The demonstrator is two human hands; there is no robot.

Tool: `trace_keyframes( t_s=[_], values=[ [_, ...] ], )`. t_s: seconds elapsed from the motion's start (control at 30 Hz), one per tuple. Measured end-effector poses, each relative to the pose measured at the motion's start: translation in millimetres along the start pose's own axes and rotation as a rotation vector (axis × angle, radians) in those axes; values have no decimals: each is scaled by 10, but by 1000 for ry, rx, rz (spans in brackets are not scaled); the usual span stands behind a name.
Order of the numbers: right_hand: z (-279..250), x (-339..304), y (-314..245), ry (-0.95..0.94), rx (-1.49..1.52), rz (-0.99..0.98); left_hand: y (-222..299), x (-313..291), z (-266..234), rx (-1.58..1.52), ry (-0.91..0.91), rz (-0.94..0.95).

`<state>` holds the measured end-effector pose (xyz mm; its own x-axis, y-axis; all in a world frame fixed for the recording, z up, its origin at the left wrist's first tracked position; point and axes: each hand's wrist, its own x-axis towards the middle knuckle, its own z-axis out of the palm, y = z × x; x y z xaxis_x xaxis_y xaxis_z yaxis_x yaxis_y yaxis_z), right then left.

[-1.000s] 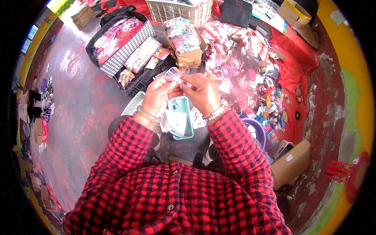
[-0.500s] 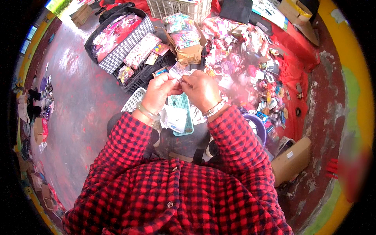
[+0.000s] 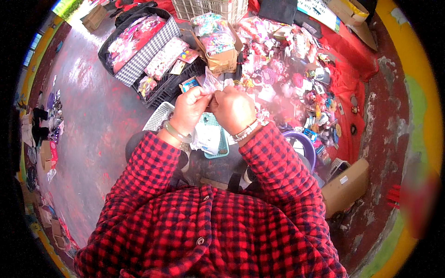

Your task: The person sorts various hair accessories and beads from a pile on the floor, picks up a red bead bracelet, and places it into a small transparent plastic bag.

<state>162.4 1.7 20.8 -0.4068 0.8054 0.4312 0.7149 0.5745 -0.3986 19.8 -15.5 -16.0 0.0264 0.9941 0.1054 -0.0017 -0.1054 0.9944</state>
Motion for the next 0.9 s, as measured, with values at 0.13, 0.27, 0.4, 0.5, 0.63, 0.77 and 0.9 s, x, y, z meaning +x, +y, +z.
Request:
trace_keyframes(
  t_s=[0.13, 0.27, 0.4, 0.5, 0.63, 0.77, 0.9],
  values=[
    [3, -6, -23, 3, 16, 24, 33, -23, -4, 265, 32, 100],
    [46, -12, -13, 80, 3, -16, 2, -33, -11, 315, 48, 176],
    [60, -8, 13, 115, 74, -38, 86, -37, -5, 187, 42, 129],
    [65, -10, 6, 91, 63, -31, 56, -36, -29, 212, 26, 113],
    [82, -18, -5, 101, 41, -11, 30, -32, -20, 318, 34, 170],
    [90, -10, -6, 124, 103, 37, 35, -27, -24, 317, 30, 161],
    [51, 4, -14, 84, 168, 91, 33, -32, -30, 285, 27, 150]
  ],
)
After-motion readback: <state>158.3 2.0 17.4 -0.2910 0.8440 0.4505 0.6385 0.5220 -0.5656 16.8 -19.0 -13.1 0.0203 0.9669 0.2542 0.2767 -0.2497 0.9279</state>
